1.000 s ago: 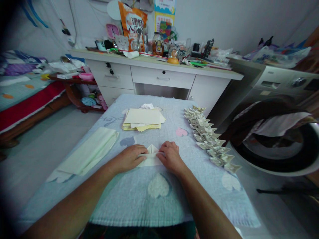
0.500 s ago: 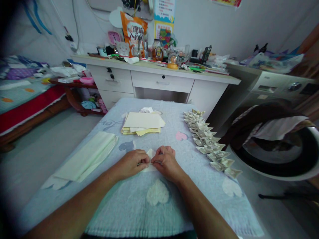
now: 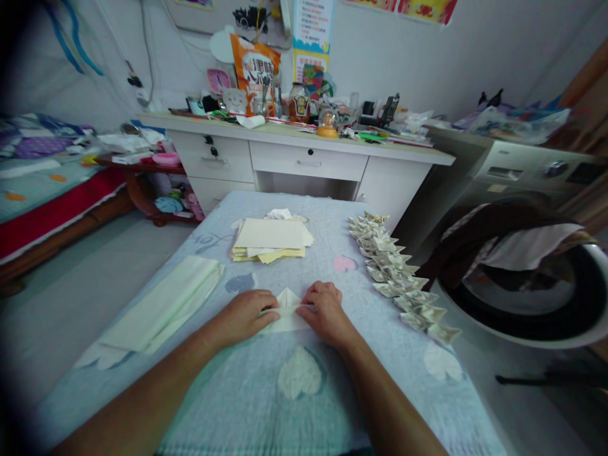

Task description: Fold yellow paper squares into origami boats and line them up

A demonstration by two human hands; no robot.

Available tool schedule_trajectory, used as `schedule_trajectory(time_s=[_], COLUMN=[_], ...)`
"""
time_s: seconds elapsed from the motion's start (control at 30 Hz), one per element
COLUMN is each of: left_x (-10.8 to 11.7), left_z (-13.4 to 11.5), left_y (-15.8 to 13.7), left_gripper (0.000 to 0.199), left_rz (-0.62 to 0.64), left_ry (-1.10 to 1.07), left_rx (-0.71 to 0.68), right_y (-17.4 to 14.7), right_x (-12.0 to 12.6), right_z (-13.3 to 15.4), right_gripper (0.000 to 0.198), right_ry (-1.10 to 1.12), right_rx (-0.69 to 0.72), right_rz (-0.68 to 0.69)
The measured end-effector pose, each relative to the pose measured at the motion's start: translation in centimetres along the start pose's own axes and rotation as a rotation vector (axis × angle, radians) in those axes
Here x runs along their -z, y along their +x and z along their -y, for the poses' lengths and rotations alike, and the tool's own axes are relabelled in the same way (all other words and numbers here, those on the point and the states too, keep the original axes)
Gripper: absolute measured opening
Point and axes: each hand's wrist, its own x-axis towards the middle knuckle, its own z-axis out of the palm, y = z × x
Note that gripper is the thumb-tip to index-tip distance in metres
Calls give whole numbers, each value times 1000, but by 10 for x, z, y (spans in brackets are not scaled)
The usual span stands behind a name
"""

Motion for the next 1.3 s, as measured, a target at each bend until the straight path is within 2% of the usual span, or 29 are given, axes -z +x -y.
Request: schedule_trajectory(time_s=[0.43,1.0,1.07,1.17,1.23,1.3], left_x=[0,2,3,5,7,7], left_z=[8,13,13,12,11,10], left_y=[-2,-3,-4,-4,-3,-2], left_gripper=[29,29,23,14,9,6], left_rz=[1,7,-40,-145,-131,-63], left_ry=[136,170,143,70,14,-34], left_rx=[108,268,249,135,48,-16], right_y=[1,1,1,-1,-2,-3], right_x=[6,2,1,-1,-3,-5], right_z=[-4,-2,-3,-1,3,8], right_gripper=[16,19,16,16,21,17], right_ry=[-68,-119,-134,-179,-219,-244], right_rx=[-135,-178,-184,-158,-78,38], right_rz=[0,-60,-72,-153,-184,-130])
